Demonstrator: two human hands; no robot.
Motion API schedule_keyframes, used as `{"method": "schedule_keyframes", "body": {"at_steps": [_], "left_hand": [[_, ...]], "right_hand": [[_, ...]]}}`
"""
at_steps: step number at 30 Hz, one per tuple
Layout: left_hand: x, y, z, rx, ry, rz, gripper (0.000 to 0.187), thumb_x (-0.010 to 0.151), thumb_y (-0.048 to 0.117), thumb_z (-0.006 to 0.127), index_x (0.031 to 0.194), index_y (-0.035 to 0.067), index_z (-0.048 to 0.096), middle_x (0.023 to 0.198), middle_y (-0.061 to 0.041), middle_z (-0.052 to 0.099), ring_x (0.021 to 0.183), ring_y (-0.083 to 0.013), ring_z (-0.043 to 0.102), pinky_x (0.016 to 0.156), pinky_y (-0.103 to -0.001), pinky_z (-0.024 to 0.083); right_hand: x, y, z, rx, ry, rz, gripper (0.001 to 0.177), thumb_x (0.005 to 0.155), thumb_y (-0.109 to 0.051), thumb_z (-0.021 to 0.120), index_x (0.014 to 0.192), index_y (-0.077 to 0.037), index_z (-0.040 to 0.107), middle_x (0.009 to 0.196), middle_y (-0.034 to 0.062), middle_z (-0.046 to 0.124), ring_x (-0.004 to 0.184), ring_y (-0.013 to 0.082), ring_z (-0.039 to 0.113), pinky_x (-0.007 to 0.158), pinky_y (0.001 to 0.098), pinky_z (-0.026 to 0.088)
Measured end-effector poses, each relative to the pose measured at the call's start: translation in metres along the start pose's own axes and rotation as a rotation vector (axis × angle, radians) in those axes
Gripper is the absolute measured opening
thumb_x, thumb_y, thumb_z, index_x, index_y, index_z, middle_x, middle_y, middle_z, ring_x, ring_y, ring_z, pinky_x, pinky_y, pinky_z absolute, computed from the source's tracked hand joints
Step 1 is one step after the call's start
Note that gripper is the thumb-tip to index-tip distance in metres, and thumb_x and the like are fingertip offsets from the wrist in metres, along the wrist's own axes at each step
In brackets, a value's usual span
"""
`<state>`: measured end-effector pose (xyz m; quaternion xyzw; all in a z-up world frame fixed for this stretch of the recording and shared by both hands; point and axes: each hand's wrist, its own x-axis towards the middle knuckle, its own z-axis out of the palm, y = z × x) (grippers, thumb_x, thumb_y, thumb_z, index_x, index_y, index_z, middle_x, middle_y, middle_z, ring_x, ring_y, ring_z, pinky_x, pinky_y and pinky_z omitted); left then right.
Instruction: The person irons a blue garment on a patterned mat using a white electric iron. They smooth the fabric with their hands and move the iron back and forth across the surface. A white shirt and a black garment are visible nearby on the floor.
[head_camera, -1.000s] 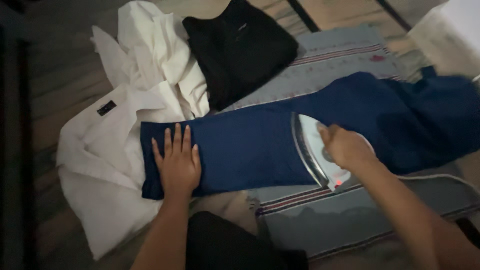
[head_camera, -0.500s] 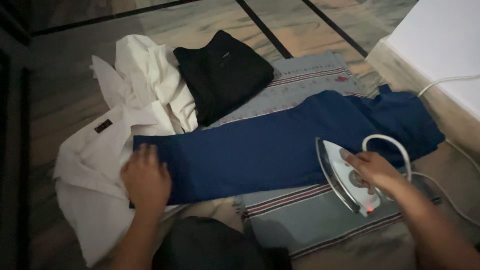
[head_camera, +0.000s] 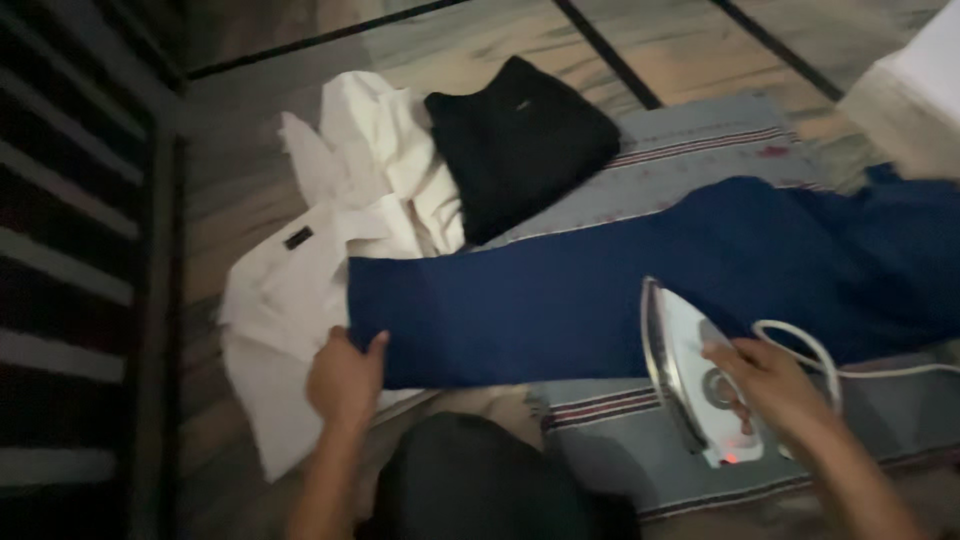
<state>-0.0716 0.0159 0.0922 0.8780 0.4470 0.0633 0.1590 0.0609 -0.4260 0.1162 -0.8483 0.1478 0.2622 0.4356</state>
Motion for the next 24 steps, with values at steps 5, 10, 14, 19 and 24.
{"method": "schedule_keyframes", "body": {"at_steps": [5, 10, 14, 19, 24], "left_hand": [[-0.010, 0.024, -0.006, -0.254, 0.089, 0.181, 0.037, 0.091, 0.032, 0.071, 0.114, 0.005, 0.066, 0.095, -0.024, 0.073, 0.092, -0.0455, 0.069, 0.079, -0.054, 0.054], [-0.010, 0.049, -0.051, -0.376, 0.212, 0.437, 0.035, 0.093, 0.026, 0.072, 0.118, 0.002, 0.067, 0.099, -0.026, 0.072, 0.091, -0.0467, 0.068, 0.075, -0.054, 0.052], [0.009, 0.017, -0.095, -0.429, 0.203, 0.460, 0.037, 0.094, 0.025, 0.074, 0.119, -0.001, 0.068, 0.093, -0.020, 0.073, 0.078, -0.0301, 0.071, 0.070, -0.043, 0.054], [0.050, -0.073, -0.089, -0.688, -0.050, 0.220, 0.042, 0.092, 0.026, 0.072, 0.126, 0.001, 0.066, 0.093, -0.014, 0.072, 0.071, -0.0200, 0.066, 0.056, -0.037, 0.051], [0.057, -0.113, -0.018, -0.285, -0.136, 0.045, 0.039, 0.093, 0.022, 0.073, 0.125, 0.000, 0.068, 0.091, -0.023, 0.075, 0.075, -0.0340, 0.071, 0.068, -0.046, 0.056]], "right_hand": [[-0.001, 0.009, -0.006, 0.001, 0.032, 0.040, 0.039, 0.095, -0.037, 0.065, 0.100, 0.001, 0.071, 0.063, 0.0093, 0.054, 0.052, 0.0214, 0.048, 0.046, 0.0384, 0.039], [-0.010, 0.000, -0.023, -0.038, 0.084, 0.058, 0.046, 0.096, -0.041, 0.065, 0.103, 0.004, 0.072, 0.061, 0.0086, 0.053, 0.051, 0.0211, 0.050, 0.046, 0.0375, 0.041], [-0.021, -0.010, -0.048, -0.124, 0.189, -0.008, 0.052, 0.098, -0.055, 0.060, 0.094, -0.004, 0.072, 0.055, 0.0104, 0.048, 0.045, 0.0222, 0.048, 0.044, 0.0388, 0.040], [-0.019, -0.011, -0.095, -0.245, 0.225, -0.074, 0.068, 0.095, -0.062, 0.061, 0.080, 0.004, 0.067, 0.052, 0.0118, 0.047, 0.040, 0.0226, 0.049, 0.040, 0.0392, 0.041], [-0.004, 0.015, -0.137, -0.250, 0.308, -0.060, 0.068, 0.097, -0.060, 0.057, 0.086, 0.006, 0.066, 0.055, 0.0115, 0.046, 0.039, 0.0247, 0.047, 0.039, 0.0406, 0.039]]}}
